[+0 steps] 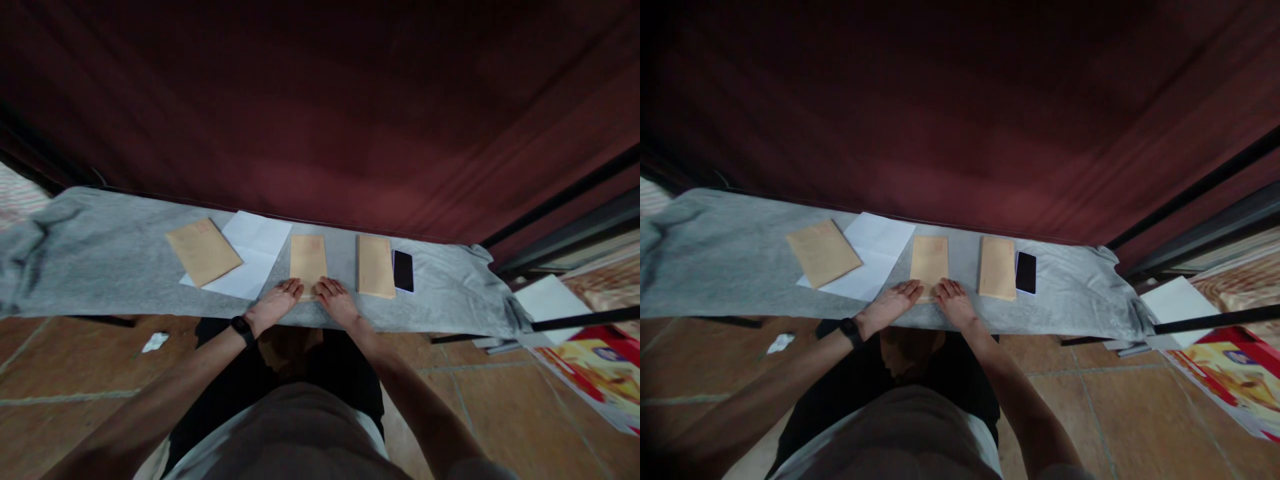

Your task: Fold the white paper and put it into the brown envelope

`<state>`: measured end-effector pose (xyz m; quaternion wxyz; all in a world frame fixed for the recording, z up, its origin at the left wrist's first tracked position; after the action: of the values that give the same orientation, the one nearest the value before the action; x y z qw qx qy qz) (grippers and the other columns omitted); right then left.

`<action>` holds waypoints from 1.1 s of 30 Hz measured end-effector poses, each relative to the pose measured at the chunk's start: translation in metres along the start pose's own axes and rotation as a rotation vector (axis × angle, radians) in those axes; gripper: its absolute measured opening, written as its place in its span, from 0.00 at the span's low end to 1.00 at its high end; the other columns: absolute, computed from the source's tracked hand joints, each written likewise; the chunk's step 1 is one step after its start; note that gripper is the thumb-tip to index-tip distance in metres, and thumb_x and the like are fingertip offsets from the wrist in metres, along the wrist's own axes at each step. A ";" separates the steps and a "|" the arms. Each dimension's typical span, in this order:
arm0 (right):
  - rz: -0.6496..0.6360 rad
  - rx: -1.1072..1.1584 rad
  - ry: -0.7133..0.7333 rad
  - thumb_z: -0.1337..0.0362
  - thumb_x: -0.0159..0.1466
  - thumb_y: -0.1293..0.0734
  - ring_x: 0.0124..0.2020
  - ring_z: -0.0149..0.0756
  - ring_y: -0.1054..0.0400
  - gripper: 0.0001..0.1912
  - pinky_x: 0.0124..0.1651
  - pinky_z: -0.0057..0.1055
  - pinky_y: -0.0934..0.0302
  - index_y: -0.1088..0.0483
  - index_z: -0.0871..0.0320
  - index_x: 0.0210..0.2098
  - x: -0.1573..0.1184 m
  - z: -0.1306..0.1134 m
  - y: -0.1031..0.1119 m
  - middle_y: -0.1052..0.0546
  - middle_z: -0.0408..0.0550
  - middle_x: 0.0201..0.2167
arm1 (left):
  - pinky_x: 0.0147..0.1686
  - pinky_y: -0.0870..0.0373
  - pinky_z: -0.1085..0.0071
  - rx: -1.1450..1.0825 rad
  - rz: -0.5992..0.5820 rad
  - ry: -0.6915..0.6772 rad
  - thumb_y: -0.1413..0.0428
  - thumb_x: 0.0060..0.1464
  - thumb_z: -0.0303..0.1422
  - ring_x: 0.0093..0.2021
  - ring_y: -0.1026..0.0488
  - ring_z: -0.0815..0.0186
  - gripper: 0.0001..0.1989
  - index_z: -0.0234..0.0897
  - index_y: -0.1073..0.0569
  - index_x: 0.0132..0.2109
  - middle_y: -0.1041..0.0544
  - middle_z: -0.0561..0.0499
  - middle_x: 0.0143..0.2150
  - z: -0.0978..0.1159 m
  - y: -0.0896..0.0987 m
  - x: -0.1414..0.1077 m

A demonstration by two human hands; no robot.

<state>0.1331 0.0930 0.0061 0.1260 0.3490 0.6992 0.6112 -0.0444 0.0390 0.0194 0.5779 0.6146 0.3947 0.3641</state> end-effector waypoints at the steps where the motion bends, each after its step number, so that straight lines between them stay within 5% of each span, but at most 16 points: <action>1: 0.006 0.007 -0.012 0.65 0.70 0.37 0.63 0.42 0.36 0.17 0.65 0.43 0.40 0.32 0.57 0.58 -0.001 0.000 -0.001 0.30 0.55 0.62 | 0.62 0.35 0.60 -0.009 0.007 0.005 0.57 0.54 0.14 0.66 0.35 0.60 0.29 0.34 0.33 0.61 0.31 0.38 0.65 0.001 0.002 -0.001; 11: 0.045 0.101 0.028 0.65 0.71 0.39 0.65 0.40 0.39 0.20 0.69 0.43 0.43 0.33 0.58 0.61 -0.007 -0.007 0.002 0.32 0.53 0.64 | 0.64 0.39 0.59 -0.087 0.085 0.064 0.54 0.61 0.21 0.60 0.29 0.59 0.20 0.31 0.29 0.58 0.26 0.37 0.59 0.010 0.017 0.004; 18: 0.036 0.122 0.021 0.64 0.70 0.38 0.64 0.42 0.36 0.20 0.68 0.44 0.42 0.31 0.60 0.60 -0.005 -0.009 0.003 0.29 0.56 0.61 | 0.69 0.49 0.52 -0.236 0.188 0.101 0.59 0.68 0.33 0.72 0.48 0.57 0.24 0.33 0.38 0.67 0.41 0.41 0.71 -0.002 -0.009 0.071; 25: 0.025 0.216 -0.023 0.63 0.71 0.39 0.64 0.41 0.37 0.18 0.68 0.43 0.43 0.30 0.57 0.59 -0.002 -0.005 0.003 0.29 0.52 0.62 | 0.70 0.57 0.50 -0.240 0.145 0.179 0.61 0.69 0.40 0.73 0.50 0.57 0.26 0.37 0.40 0.69 0.44 0.46 0.73 -0.036 -0.016 0.124; 33: 0.068 0.345 -0.060 0.66 0.70 0.39 0.59 0.38 0.33 0.14 0.66 0.42 0.41 0.27 0.54 0.52 -0.002 0.001 0.004 0.24 0.48 0.55 | 0.71 0.57 0.55 -0.266 0.165 0.086 0.61 0.69 0.38 0.74 0.53 0.62 0.27 0.36 0.45 0.71 0.44 0.46 0.73 -0.016 -0.025 0.093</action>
<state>0.1362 0.0929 0.0089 0.0643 0.4069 0.7775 0.4752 -0.0214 0.1305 -0.0048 0.6046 0.5469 0.3156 0.4856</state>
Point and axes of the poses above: each hand's wrist, its own x-axis towards the middle knuckle, its own y-axis out of the back of the hand, z = x × y, the point moved 4 cm from there along x, towards the middle knuckle
